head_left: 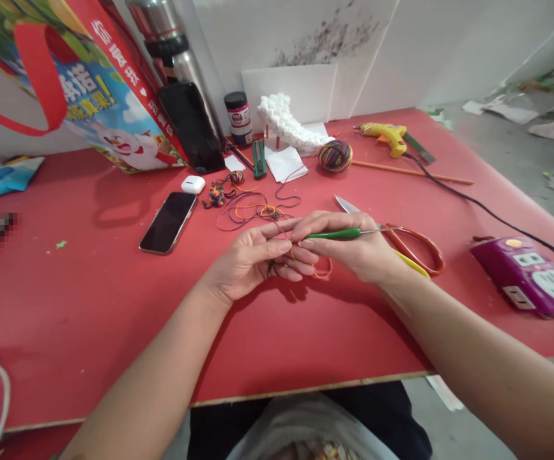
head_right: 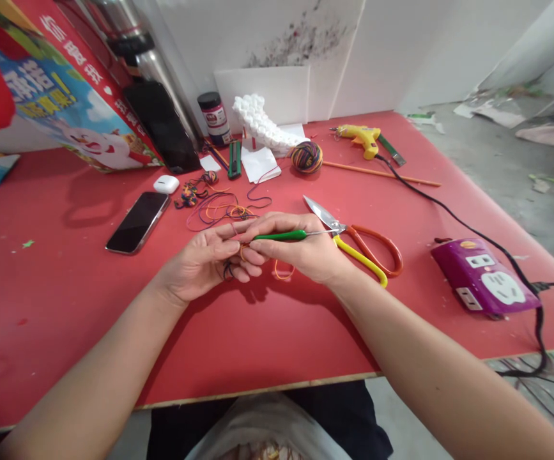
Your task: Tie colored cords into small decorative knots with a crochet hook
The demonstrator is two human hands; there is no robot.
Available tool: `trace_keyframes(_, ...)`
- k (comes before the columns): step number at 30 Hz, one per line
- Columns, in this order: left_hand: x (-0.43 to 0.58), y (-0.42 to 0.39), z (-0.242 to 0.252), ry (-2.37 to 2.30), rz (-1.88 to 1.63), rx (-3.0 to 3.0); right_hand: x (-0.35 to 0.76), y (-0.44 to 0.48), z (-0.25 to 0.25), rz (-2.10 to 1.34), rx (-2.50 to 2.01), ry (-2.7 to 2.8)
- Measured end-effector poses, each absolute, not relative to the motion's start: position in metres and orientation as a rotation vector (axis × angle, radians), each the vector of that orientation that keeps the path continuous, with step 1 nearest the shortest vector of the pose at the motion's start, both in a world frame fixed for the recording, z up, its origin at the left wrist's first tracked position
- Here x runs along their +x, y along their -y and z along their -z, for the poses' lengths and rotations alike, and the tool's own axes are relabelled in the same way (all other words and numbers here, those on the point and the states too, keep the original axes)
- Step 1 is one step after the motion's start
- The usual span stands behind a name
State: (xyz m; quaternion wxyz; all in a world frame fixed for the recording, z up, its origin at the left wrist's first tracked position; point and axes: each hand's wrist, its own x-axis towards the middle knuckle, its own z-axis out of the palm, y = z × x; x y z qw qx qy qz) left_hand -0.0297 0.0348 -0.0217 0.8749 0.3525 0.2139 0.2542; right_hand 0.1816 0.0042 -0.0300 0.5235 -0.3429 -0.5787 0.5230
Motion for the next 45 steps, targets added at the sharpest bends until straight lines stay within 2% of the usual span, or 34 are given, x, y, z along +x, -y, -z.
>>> trace_keyframes(34,-0.027,-0.034,0.024,-0.531,-0.76,0.73,0.161,0.003,0.031,-1.464,-0.878,0.883)
trace_keyframes(45,-0.014,-0.032,0.026,-0.629,-0.936,0.785,0.157,0.002,0.032,-1.345,-0.931,0.829)
